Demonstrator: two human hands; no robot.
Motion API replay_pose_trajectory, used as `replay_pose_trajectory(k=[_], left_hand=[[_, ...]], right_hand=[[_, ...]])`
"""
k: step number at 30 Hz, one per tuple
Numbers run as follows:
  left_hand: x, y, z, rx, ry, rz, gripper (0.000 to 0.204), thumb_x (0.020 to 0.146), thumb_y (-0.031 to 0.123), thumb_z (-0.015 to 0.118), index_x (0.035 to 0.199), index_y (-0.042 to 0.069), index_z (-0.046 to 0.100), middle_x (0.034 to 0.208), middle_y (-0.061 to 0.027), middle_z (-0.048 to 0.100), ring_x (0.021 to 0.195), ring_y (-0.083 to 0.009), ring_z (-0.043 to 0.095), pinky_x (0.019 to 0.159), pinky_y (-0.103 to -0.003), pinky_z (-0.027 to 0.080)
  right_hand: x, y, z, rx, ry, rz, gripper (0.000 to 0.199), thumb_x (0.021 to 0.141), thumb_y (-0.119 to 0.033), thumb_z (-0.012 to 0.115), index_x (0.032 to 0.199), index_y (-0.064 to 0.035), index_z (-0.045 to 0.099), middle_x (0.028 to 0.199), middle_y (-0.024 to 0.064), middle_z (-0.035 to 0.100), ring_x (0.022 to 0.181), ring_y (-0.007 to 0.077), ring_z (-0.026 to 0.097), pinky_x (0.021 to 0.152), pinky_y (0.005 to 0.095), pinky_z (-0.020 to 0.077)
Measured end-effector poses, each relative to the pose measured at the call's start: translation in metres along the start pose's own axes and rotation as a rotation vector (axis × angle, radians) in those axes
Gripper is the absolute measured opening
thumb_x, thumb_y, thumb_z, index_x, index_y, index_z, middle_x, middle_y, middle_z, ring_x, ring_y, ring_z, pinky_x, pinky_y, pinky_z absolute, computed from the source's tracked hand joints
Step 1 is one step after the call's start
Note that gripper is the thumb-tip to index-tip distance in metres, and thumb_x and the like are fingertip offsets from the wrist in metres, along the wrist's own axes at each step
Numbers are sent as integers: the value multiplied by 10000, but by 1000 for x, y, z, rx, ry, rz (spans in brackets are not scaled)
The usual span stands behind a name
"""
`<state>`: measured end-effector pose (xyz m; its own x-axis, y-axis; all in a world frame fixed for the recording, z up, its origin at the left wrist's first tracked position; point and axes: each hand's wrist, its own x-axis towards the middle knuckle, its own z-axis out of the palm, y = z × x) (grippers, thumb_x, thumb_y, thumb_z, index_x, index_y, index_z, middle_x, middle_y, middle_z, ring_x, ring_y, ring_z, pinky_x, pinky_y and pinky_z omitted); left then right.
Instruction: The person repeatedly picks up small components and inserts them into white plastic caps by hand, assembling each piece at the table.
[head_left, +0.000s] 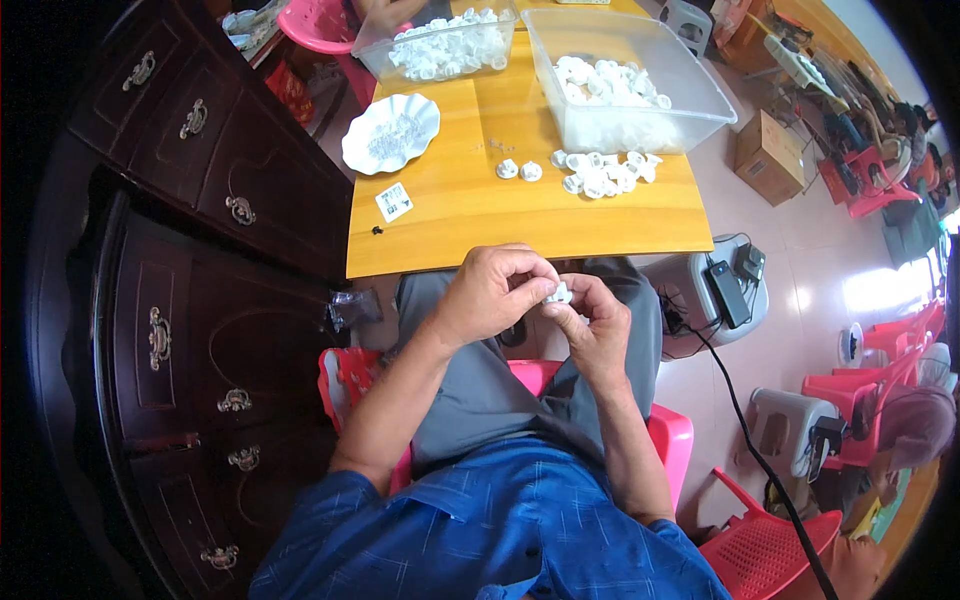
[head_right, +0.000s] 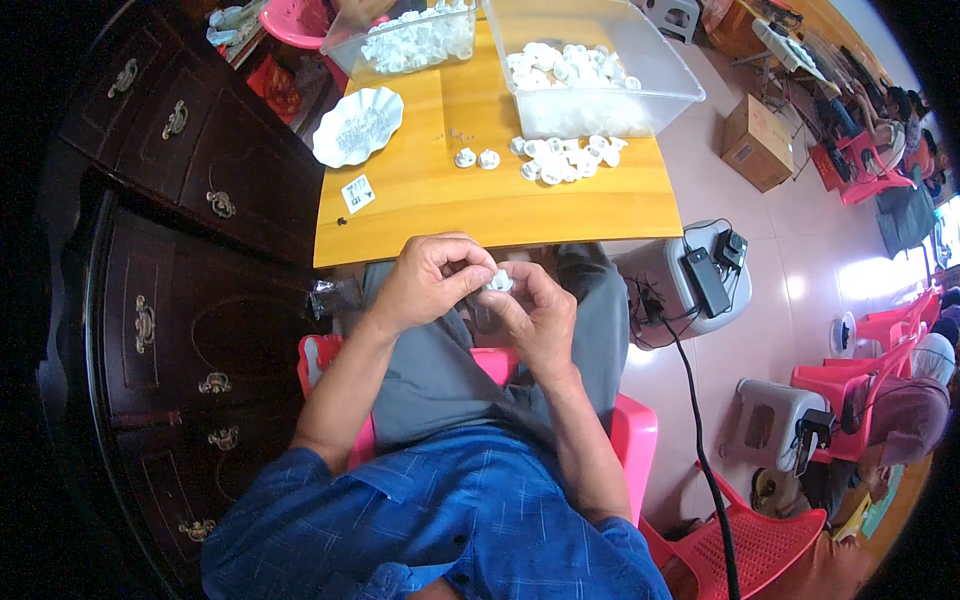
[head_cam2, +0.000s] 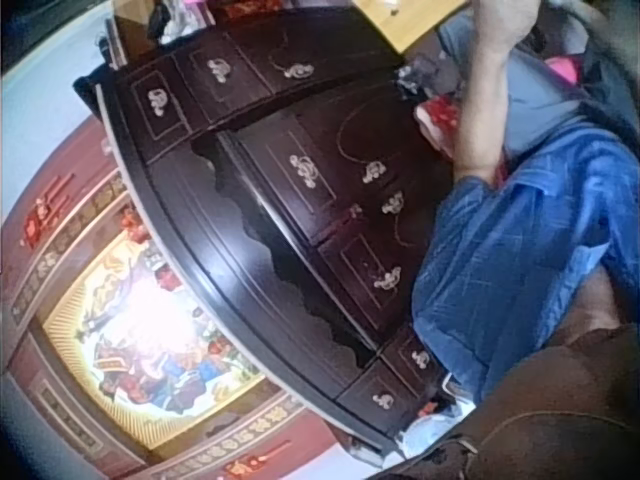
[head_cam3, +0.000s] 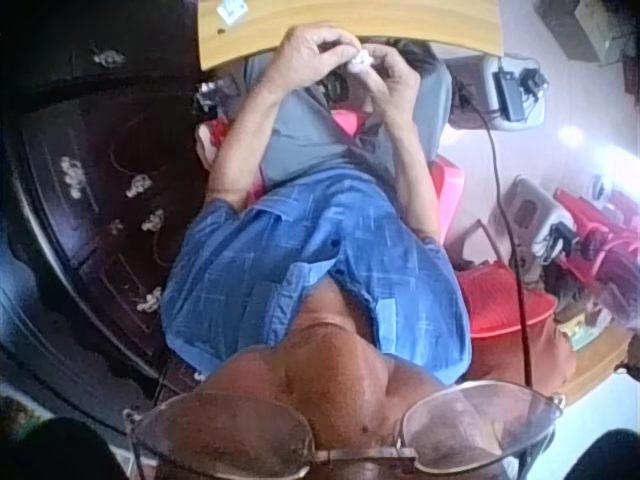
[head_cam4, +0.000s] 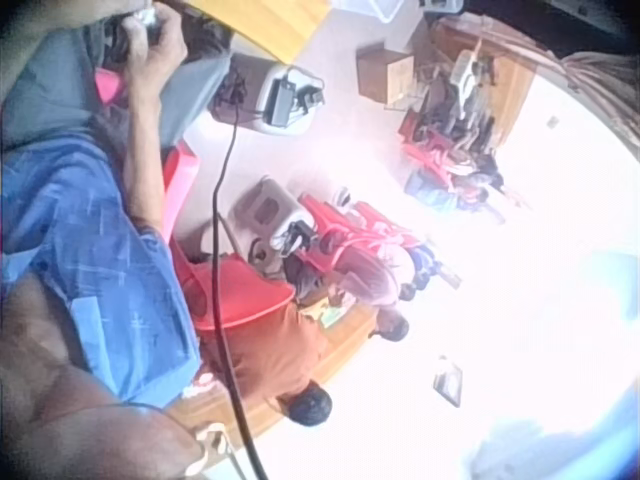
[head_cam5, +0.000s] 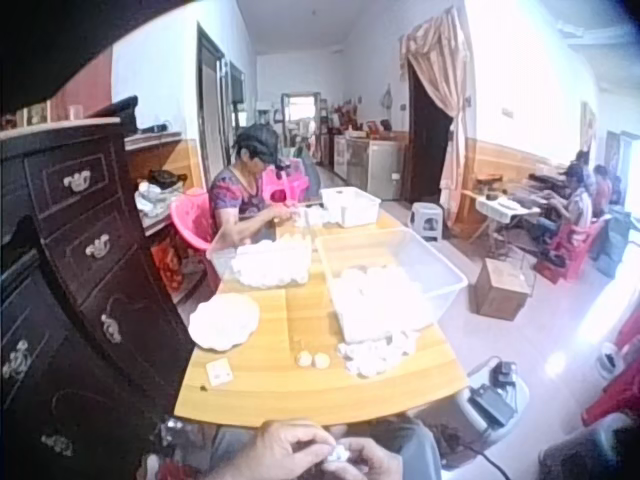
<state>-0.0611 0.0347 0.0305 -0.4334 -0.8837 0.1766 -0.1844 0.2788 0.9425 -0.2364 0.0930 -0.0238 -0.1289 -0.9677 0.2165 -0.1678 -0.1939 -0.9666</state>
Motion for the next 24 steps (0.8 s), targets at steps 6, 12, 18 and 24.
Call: replay_pose_trajectory(k=[6,12,18,24], left_hand=[[12,-23,-6,68,43,-68,85,877,55,716,920,-3,759,771,-85,718,658,-121,652,604,-289,517],[57,-80,-26,542,266,64,110,903,98,698,943,4,740,839,-157,736,723,-260,725,677,-367,561],[96,-104,-24,727,343,125,139,898,140,688,1014,79,735,961,-135,729,897,-359,703,780,-458,565],[114,-117,-55,709,471,65,207,884,86,724,1087,44,733,989,-161,733,885,-336,719,790,-422,570]], right_hand=[[21,5,12,-8,-30,-9,360,838,-150,860,1123,-6,695,867,88,746,771,140,706,730,288,561],[65,19,-14,-382,-1,-140,445,851,-110,817,1258,-29,655,1064,129,703,909,211,685,728,324,564],[112,46,-30,-697,202,-267,349,875,-68,743,1217,-82,677,1137,151,665,1041,350,650,900,428,530],[130,67,-21,-839,179,-276,304,851,-73,731,1152,-106,704,1089,129,650,1035,340,640,884,443,532]])
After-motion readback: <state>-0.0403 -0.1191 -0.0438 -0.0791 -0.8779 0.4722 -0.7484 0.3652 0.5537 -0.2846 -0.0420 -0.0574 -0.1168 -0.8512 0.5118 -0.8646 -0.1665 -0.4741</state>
